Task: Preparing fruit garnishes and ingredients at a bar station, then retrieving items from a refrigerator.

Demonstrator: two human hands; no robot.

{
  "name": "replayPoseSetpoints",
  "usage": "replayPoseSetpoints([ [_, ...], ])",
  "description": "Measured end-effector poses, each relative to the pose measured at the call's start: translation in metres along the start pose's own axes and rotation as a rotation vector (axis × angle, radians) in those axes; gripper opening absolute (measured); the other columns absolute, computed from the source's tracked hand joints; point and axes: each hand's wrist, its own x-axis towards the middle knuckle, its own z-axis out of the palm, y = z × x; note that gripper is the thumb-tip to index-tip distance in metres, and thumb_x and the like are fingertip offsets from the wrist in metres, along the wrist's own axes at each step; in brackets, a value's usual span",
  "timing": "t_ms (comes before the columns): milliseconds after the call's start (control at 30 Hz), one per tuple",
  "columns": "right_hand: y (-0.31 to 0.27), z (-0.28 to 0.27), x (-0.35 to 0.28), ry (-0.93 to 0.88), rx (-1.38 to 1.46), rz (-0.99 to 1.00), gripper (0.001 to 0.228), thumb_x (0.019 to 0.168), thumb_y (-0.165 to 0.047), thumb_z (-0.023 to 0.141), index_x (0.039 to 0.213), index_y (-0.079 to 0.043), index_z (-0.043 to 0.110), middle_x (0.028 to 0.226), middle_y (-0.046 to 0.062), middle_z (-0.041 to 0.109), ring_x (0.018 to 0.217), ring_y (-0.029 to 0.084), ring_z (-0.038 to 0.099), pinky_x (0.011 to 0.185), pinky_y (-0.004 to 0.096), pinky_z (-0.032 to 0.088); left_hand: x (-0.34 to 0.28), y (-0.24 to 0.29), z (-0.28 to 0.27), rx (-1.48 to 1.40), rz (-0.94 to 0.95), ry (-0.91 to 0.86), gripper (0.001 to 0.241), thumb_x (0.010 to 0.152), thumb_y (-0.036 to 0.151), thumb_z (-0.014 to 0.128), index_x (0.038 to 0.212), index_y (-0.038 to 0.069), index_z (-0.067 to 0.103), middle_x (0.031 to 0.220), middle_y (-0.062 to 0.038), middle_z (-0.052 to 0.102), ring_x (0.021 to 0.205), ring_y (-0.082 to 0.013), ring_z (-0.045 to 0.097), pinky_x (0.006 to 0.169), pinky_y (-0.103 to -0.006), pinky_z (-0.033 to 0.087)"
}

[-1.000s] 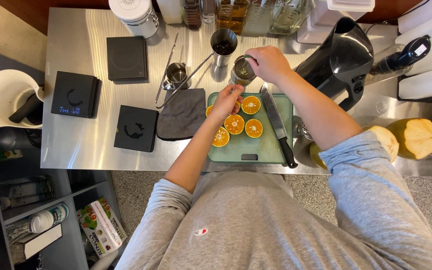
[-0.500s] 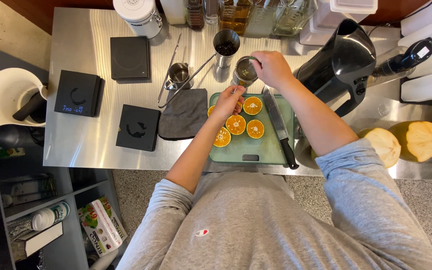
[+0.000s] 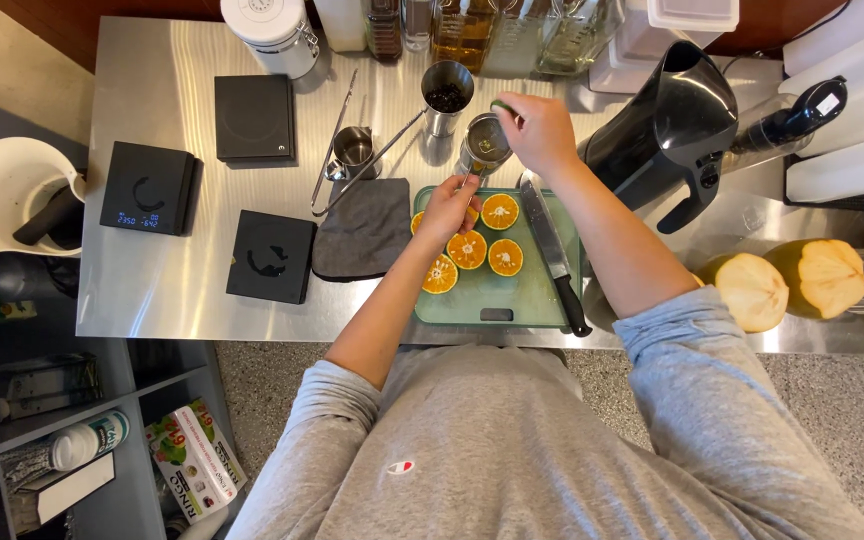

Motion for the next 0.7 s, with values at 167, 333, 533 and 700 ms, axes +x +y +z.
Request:
replayPoseSetpoints([
  [167, 0.0, 0.005, -0.011, -0.099, -0.158, 0.077, 0.015, 0.095, -0.021, 0.077, 0.106, -0.011, 0.078, 0.087, 0.014, 0.07, 0.075, 0.035, 0.067, 0.066, 0.045, 0.052, 0.018, -0.024, -0.002, -0.102, 0.145, -0.024, 0.03, 0.105, 0.03, 0.056, 0.117, 0.003, 0.062, 0.064, 0.0, 0.056, 0.043, -0.0076, 0.044, 0.039, -0.0251, 0.032],
  [333, -0.015, -0.005, -0.015, -0.02, -0.096, 0.169, 0.015, 0.095, -0.017, 0.076, 0.109, -0.013, 0.078, 0.081, 0.011, 0.065, 0.075, 0.03, 0.065, 0.069, 0.043, 0.051, 0.009, -0.015, -0.002, 0.002, 0.247, -0.011, 0.027, 0.106, 0.026, 0.056, 0.119, 0.004, 0.063, 0.063, 0.002, 0.056, 0.049, -0.0058, 0.047, 0.044, -0.0239, 0.036],
  [533, -0.036, -0.015, -0.031, 0.018, 0.015, 0.224, 0.02, 0.093, -0.014, 0.076, 0.113, -0.009, 0.074, 0.083, 0.007, 0.068, 0.06, 0.022, 0.061, 0.059, 0.035, 0.048, 0.016, -0.018, -0.005, 0.091, 0.261, -0.002, 0.023, 0.106, 0.019, 0.056, 0.12, 0.003, 0.065, 0.066, 0.002, 0.059, 0.051, -0.0055, 0.048, 0.046, -0.0237, 0.038],
  [700, -0.019, -0.015, -0.077, 0.22, 0.209, 0.392, 0.028, 0.092, 0.001, 0.076, 0.088, -0.004, 0.048, 0.073, 0.002, 0.052, 0.063, 0.007, 0.05, 0.056, 0.025, 0.038, 0.011, -0.001, -0.002, 0.014, 0.256, -0.038, 0.024, 0.104, 0.018, 0.055, 0.122, 0.003, 0.063, 0.064, 0.003, 0.057, 0.05, -0.0053, 0.048, 0.045, -0.0243, 0.039],
])
